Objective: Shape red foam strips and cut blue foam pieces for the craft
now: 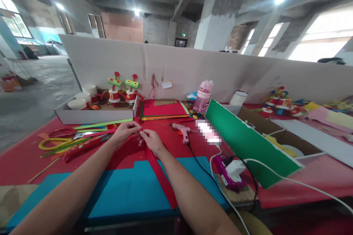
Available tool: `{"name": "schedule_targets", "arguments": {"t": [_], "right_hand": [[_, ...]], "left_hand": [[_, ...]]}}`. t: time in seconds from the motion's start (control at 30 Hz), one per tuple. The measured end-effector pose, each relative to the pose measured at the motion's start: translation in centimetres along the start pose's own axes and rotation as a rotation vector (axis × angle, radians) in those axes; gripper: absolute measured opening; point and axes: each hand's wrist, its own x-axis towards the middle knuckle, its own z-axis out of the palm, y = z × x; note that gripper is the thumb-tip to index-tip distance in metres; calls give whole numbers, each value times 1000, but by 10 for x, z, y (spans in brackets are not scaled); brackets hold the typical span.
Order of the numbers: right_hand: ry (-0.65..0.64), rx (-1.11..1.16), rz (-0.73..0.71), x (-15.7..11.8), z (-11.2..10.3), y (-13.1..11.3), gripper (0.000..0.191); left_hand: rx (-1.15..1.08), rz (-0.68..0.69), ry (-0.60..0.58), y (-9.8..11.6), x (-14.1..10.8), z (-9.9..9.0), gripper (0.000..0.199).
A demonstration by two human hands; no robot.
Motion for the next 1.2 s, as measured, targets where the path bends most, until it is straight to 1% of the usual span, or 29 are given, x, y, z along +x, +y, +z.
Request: {"name": "schedule_targets", "arguments": {"t": [0.07,0.13,0.2,0.27,0.37,0.47,0.53,0.63,0.77,0.87,0.97,1.07,1.2], "right_hand": [[5,1,-6,0,0,1,35],[-2,5,-13,-1,1,1,30],[-17,19,7,-2,2,1,27],[-53,45,59,-4,3,-1,31],[-140,112,158,-8,3,-5,35],[-215,147,250,-12,1,-12,34],[-240,137,276,-14,-1,-15,32],[-241,123,275,-15,-3,-19,31],[-249,186,276,-14,-3,-19,32],[-248,334,258,-12,0,-17,30],[-202,427,278,-12,3,-17,26],[-205,435,302,-12,2,-17,23],[-218,376,255,-12,1,-15,25]], "left_hand": [[5,-12,-32,-2,0,0,23],[26,-3,-18,-2,0,0,23],[21,14,22,0,1,1,24],[-15,28,66,1,1,0,25],[-79,46,146,2,3,-3,26],[-132,74,232,2,6,-9,29],[-157,87,275,2,7,-13,31],[-169,95,307,4,8,-17,32],[-175,90,289,6,7,-13,32],[-162,86,219,7,5,-5,32],[-112,91,156,7,2,2,30],[-69,90,159,6,2,4,28],[-70,105,165,2,4,0,27]]}}
